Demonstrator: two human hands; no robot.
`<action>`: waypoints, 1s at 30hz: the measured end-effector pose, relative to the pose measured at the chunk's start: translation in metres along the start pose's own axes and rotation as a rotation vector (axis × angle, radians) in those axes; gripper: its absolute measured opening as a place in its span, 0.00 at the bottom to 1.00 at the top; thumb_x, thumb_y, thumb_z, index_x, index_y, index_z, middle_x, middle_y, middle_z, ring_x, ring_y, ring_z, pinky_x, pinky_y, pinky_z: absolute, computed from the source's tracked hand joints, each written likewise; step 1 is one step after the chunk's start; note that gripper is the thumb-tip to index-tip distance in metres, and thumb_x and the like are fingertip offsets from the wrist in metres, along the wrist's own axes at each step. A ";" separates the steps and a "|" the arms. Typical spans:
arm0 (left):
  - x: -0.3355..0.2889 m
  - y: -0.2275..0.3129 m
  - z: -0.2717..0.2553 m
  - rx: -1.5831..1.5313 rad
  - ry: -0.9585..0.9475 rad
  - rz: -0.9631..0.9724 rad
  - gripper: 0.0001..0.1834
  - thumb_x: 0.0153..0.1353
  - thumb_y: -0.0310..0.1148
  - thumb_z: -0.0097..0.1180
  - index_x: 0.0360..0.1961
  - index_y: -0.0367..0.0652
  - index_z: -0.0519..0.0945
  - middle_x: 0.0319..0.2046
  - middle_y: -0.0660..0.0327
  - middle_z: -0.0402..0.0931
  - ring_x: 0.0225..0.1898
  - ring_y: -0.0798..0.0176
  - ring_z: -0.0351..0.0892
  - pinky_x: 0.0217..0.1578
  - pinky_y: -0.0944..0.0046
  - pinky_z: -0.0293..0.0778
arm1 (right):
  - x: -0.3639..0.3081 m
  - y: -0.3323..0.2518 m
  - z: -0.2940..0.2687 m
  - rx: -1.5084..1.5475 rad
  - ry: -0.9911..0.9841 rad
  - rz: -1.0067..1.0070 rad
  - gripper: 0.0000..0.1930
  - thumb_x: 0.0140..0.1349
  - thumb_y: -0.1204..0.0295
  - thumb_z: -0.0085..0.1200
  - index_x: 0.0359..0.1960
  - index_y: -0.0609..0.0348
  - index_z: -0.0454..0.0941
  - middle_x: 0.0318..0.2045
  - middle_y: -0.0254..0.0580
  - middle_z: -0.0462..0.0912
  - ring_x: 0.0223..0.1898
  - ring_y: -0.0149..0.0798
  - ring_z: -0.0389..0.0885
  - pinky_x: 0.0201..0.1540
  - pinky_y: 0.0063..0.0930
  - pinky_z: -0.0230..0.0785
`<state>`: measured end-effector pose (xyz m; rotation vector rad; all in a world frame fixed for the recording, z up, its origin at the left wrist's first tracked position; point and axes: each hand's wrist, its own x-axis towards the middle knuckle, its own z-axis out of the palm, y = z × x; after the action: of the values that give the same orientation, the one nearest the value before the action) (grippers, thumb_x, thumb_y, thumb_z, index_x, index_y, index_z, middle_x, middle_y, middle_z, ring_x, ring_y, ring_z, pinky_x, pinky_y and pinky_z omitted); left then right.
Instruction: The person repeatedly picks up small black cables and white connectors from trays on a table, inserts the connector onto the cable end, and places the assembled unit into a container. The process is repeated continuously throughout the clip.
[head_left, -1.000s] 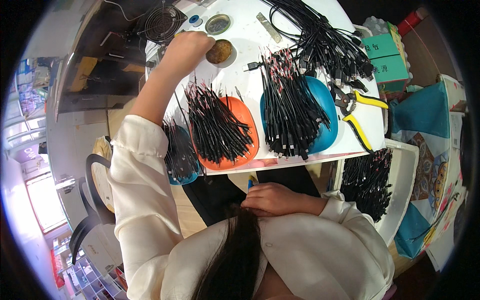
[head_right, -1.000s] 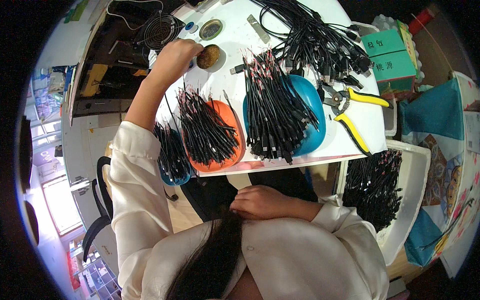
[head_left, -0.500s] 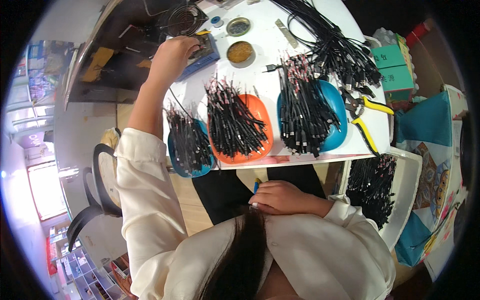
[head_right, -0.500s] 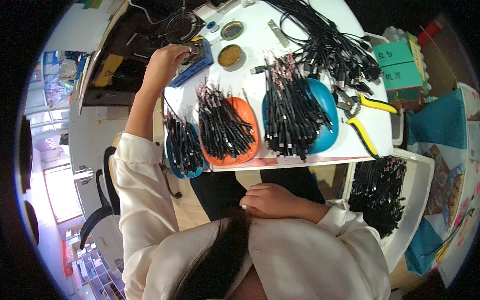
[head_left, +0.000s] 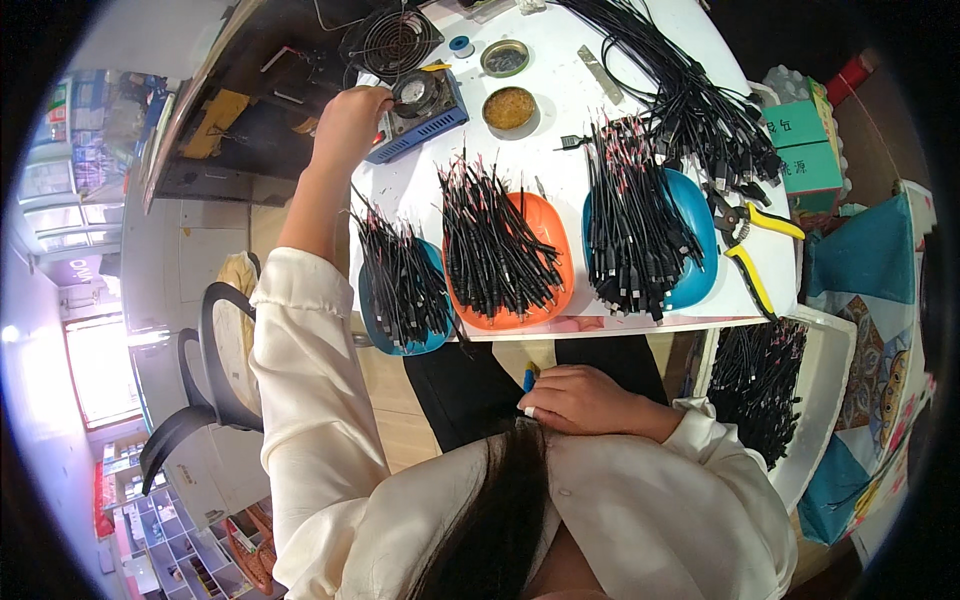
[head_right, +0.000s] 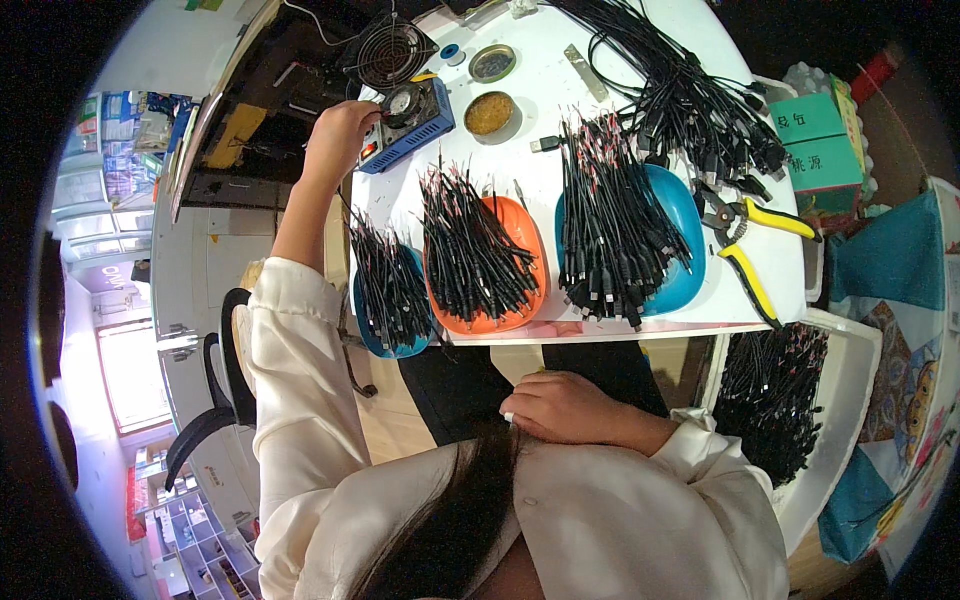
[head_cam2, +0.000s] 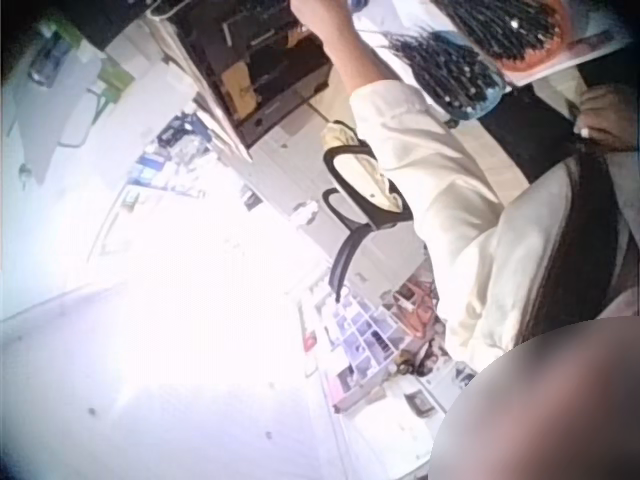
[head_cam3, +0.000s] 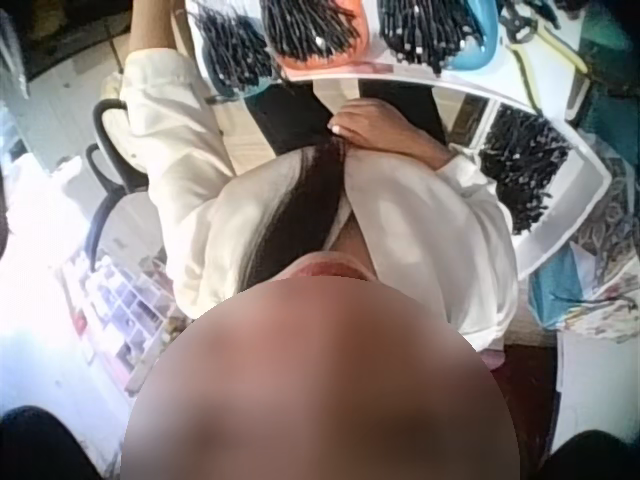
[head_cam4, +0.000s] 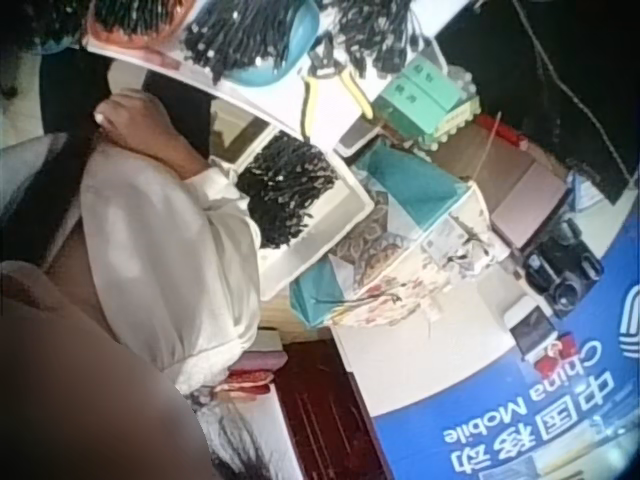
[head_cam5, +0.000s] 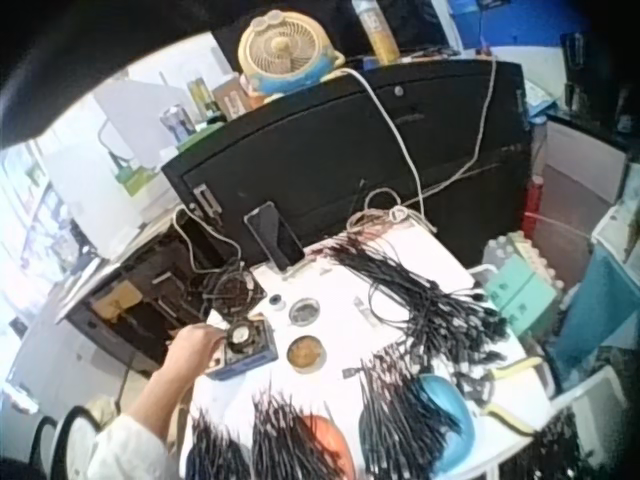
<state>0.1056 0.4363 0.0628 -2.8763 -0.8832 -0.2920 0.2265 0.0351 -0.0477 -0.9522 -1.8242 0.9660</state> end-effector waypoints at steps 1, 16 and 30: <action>0.000 -0.001 0.001 0.002 -0.003 0.000 0.07 0.56 0.27 0.57 0.35 0.40 0.82 0.32 0.50 0.80 0.35 0.45 0.80 0.38 0.52 0.75 | 0.000 0.000 0.000 0.004 -0.001 -0.004 0.06 0.58 0.71 0.55 0.35 0.57 0.77 0.31 0.40 0.79 0.38 0.44 0.80 0.43 0.38 0.73; 0.006 -0.004 0.009 0.034 0.006 0.037 0.07 0.57 0.30 0.56 0.34 0.40 0.83 0.31 0.50 0.80 0.35 0.45 0.80 0.37 0.52 0.75 | 0.000 0.002 -0.003 0.019 0.022 -0.066 0.07 0.56 0.73 0.56 0.36 0.58 0.75 0.31 0.42 0.78 0.38 0.46 0.79 0.42 0.38 0.73; -0.002 0.010 0.002 -0.045 0.092 -0.038 0.07 0.59 0.30 0.57 0.36 0.40 0.82 0.32 0.49 0.80 0.36 0.45 0.80 0.37 0.52 0.75 | -0.001 0.002 0.004 -0.054 0.062 -0.039 0.05 0.58 0.71 0.55 0.34 0.58 0.77 0.30 0.42 0.79 0.36 0.44 0.80 0.41 0.37 0.74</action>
<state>0.1103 0.4275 0.0596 -2.8636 -0.9269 -0.4493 0.2233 0.0337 -0.0511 -0.9657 -1.8183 0.8579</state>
